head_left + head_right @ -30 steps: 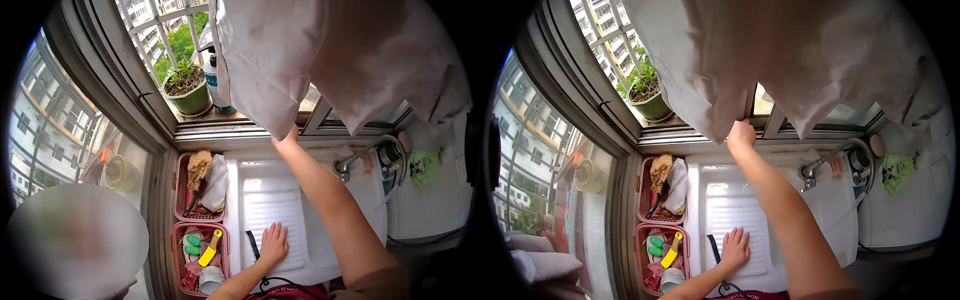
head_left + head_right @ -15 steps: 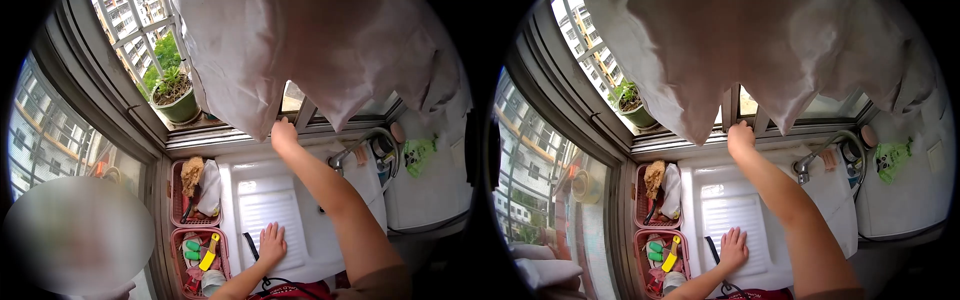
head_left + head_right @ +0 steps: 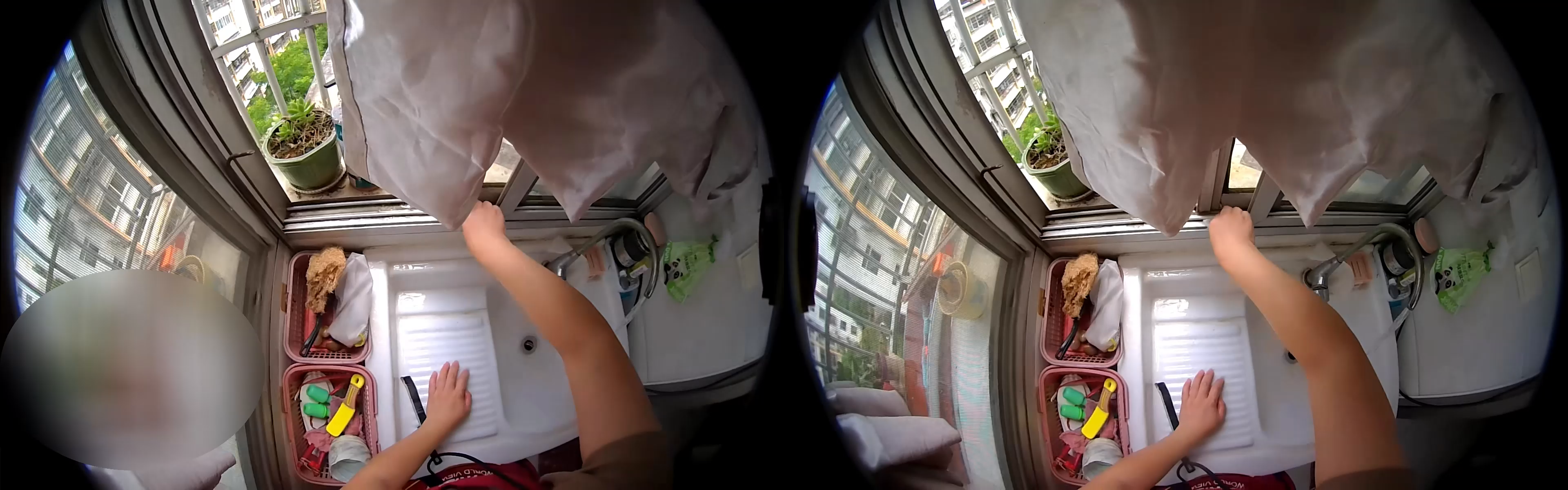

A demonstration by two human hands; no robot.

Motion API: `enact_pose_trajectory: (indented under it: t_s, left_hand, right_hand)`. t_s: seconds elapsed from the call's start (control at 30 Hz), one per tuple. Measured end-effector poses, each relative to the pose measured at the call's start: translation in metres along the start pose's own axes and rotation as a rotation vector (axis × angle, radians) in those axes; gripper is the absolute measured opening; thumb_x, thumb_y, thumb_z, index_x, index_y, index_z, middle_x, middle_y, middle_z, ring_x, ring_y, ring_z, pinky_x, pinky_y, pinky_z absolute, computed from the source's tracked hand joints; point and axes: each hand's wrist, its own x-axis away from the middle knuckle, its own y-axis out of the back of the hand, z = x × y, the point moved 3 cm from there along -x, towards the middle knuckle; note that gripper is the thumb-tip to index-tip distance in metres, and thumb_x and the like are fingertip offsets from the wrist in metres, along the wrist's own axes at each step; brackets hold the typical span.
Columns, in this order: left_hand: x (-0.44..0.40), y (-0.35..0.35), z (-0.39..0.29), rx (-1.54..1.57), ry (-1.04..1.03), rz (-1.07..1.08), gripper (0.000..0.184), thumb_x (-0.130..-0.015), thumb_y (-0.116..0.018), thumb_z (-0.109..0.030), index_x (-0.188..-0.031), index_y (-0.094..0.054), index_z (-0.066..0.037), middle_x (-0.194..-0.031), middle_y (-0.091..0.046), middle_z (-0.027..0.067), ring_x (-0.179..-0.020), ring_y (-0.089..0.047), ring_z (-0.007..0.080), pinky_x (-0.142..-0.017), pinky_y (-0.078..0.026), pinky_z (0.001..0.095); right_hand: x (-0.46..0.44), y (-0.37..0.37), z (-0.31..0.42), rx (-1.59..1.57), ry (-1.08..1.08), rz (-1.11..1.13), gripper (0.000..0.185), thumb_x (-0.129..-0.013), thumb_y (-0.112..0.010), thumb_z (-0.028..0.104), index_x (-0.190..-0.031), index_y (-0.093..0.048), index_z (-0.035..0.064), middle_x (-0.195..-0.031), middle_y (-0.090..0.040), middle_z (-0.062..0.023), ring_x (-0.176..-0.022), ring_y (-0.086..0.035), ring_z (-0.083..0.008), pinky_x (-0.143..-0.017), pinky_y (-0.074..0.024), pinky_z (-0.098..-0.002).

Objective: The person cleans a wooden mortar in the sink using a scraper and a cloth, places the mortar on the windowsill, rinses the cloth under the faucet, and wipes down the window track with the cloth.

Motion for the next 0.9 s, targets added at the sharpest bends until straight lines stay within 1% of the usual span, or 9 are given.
enact_pose_trajectory:
  t_s: [0.17, 0.23, 0.3, 0.4, 0.63, 0.77, 0.8, 0.87, 0.9]
  left_hand:
    - [-0.003, 0.0, -0.002, -0.007, -0.007, -0.022, 0.047, -0.077, -0.055, -0.018, -0.122, -0.05, -0.008, -0.134, -0.042, 0.0154, -0.128, -0.034, 0.0304, -0.104, -0.026, 0.0501]
    - [-0.004, 0.002, -0.004, -0.004, -0.004, -0.018, 0.047, -0.077, -0.055, -0.018, -0.122, -0.05, -0.008, -0.133, -0.042, 0.0154, -0.128, -0.034, 0.0304, -0.104, -0.026, 0.05]
    - [-0.005, 0.002, -0.002, -0.018, -0.001, 0.005, 0.047, -0.077, -0.055, -0.018, -0.122, -0.05, -0.008, -0.133, -0.042, 0.0153, -0.127, -0.034, 0.0305, -0.104, -0.026, 0.0499]
    - [0.0, 0.004, -0.003, -0.002, -0.002, -0.002, 0.046, -0.077, -0.055, -0.018, -0.122, -0.05, -0.008, -0.133, -0.042, 0.0154, -0.127, -0.035, 0.0305, -0.104, -0.026, 0.0498]
    - [-0.002, 0.001, -0.002, 0.005, 0.011, -0.022, 0.045, -0.077, -0.055, -0.017, -0.121, -0.051, -0.008, -0.132, -0.043, 0.0154, -0.126, -0.036, 0.0305, -0.104, -0.027, 0.0487]
    - [-0.003, 0.001, -0.002, -0.004, 0.015, 0.0, 0.047, -0.078, -0.054, -0.019, -0.124, -0.048, -0.008, -0.134, -0.041, 0.0147, -0.129, -0.033, 0.0297, -0.106, -0.025, 0.0479]
    - [-0.004, 0.001, -0.002, -0.006, 0.015, -0.002, 0.047, -0.078, -0.054, -0.019, -0.124, -0.048, -0.008, -0.134, -0.041, 0.0147, -0.129, -0.033, 0.0297, -0.106, -0.025, 0.0479]
    - [-0.004, 0.001, -0.002, -0.01, 0.03, 0.018, 0.048, -0.078, -0.054, -0.02, -0.125, -0.047, -0.008, -0.135, -0.04, 0.014, -0.129, -0.032, 0.0292, -0.106, -0.024, 0.0475]
    - [-0.006, 0.001, -0.002, -0.019, 0.037, 0.013, 0.048, -0.078, -0.054, -0.02, -0.125, -0.047, -0.008, -0.135, -0.04, 0.014, -0.129, -0.032, 0.0292, -0.106, -0.024, 0.0475]
  right_hand:
    - [-0.012, 0.003, 0.007, -0.447, -0.361, 0.013, 0.024, -0.073, -0.066, 0.011, -0.096, -0.066, 0.0022, -0.102, -0.06, -0.0137, -0.099, -0.058, -0.0278, -0.082, -0.0488, -0.0365]
    - [-0.009, 0.021, 0.014, -0.506, -0.083, 0.067, 0.029, -0.078, -0.062, 0.019, -0.1, -0.064, 0.001, -0.105, -0.06, -0.0165, -0.101, -0.058, -0.0317, -0.083, -0.0479, -0.0379]
    - [-0.015, 0.025, 0.027, -0.971, -0.046, -0.116, 0.033, -0.082, -0.056, 0.026, -0.103, -0.06, 0.001, -0.102, -0.062, -0.0189, -0.098, -0.058, -0.0348, -0.079, -0.0483, -0.0406]
    - [-0.01, 0.065, 0.016, -1.055, -0.061, -0.142, 0.037, -0.084, -0.052, 0.031, -0.106, -0.058, 0.0021, -0.098, -0.063, -0.0197, -0.094, -0.058, -0.037, -0.077, -0.0482, -0.0415]
    - [-0.034, 0.001, -0.024, -0.036, 0.253, 0.172, 0.015, -0.07, -0.066, 0.007, -0.085, -0.068, 0.0052, -0.085, -0.066, -0.014, -0.082, -0.064, -0.0301, -0.067, -0.0522, -0.0365]
    - [-0.03, -0.011, -0.008, 0.112, 0.375, 0.019, 0.009, -0.074, -0.063, 0.007, -0.08, -0.07, 0.0089, -0.081, -0.067, -0.0106, -0.078, -0.065, -0.0277, -0.066, -0.0529, -0.0345]
    - [-0.032, -0.015, -0.006, -0.022, 0.304, -0.011, 0.011, -0.075, -0.062, 0.008, -0.083, -0.069, 0.009, -0.083, -0.067, -0.0116, -0.08, -0.065, -0.0286, -0.067, -0.0528, -0.0344]
    - [-0.001, 0.032, 0.009, -1.23, -0.113, -0.084, 0.029, -0.084, -0.048, 0.015, -0.107, -0.055, -0.0012, -0.104, -0.058, -0.0218, -0.095, -0.055, -0.0332, -0.083, -0.0431, -0.0393]
    - [-0.007, 0.03, 0.015, -1.238, -0.103, -0.085, 0.029, -0.084, -0.048, 0.015, -0.107, -0.055, -0.0012, -0.104, -0.058, -0.0218, -0.095, -0.055, -0.0332, -0.083, -0.0431, -0.0393]
